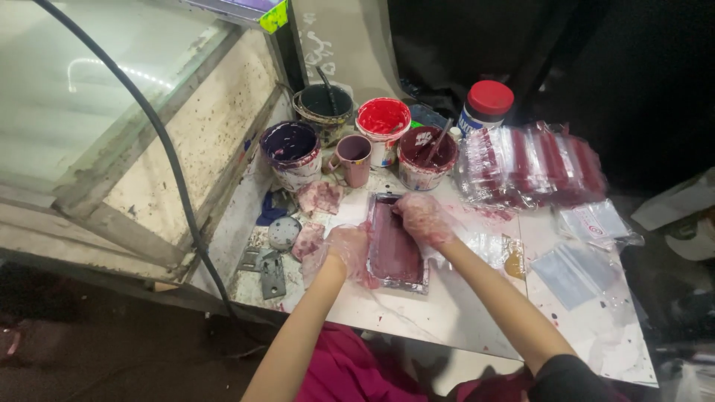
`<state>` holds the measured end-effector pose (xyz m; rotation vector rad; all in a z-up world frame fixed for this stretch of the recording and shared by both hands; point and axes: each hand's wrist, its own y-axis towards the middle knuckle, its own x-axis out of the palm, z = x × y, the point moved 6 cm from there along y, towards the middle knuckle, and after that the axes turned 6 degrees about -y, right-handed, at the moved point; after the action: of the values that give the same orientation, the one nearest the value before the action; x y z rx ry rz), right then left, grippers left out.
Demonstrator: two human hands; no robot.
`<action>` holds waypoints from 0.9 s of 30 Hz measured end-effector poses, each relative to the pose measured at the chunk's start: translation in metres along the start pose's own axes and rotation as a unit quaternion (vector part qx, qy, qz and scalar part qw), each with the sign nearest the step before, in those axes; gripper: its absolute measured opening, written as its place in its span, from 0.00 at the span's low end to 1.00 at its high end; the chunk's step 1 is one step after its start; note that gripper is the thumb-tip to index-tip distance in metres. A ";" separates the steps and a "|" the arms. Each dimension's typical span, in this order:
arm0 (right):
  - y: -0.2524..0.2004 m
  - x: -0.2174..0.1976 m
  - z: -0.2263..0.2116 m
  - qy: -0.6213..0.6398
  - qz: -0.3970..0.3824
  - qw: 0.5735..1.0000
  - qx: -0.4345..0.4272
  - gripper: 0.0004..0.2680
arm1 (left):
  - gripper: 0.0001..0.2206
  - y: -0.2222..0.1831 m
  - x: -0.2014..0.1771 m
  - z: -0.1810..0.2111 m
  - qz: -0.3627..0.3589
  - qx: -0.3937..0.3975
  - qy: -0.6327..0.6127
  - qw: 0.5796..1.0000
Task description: Manual printing process where ink is applied to a frame and pressed onto plastic sleeves.
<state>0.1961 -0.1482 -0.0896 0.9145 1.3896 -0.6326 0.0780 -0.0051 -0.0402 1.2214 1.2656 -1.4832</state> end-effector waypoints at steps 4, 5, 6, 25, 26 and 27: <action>-0.052 -0.004 -0.034 0.074 0.060 0.995 -0.027 0.10 | 0.15 -0.018 -0.032 0.010 -0.006 -0.040 -0.020 0.999; -0.071 0.002 -0.043 0.050 0.095 0.992 -0.068 0.09 | 0.21 -0.033 -0.062 0.011 0.087 -0.097 -0.118 0.985; -0.082 0.011 -0.042 0.049 0.095 0.992 -0.065 0.09 | 0.21 -0.025 -0.053 0.007 0.087 -0.094 -0.118 0.985; -0.043 -0.012 -0.007 0.010 0.184 0.980 -0.080 0.10 | 0.22 -0.057 -0.081 0.022 0.129 -0.049 -0.107 0.985; -0.055 -0.017 -0.018 0.044 0.105 0.992 -0.062 0.11 | 0.25 -0.052 -0.070 0.017 0.117 -0.077 -0.147 0.979; -0.068 -0.035 -0.033 0.044 0.101 0.992 -0.063 0.11 | 0.25 -0.039 -0.058 0.007 0.115 -0.078 -0.149 0.979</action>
<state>0.1178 -0.1607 -0.0650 0.9777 1.3773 -0.3508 0.0505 -0.0059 0.0250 0.9636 0.9847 -1.3145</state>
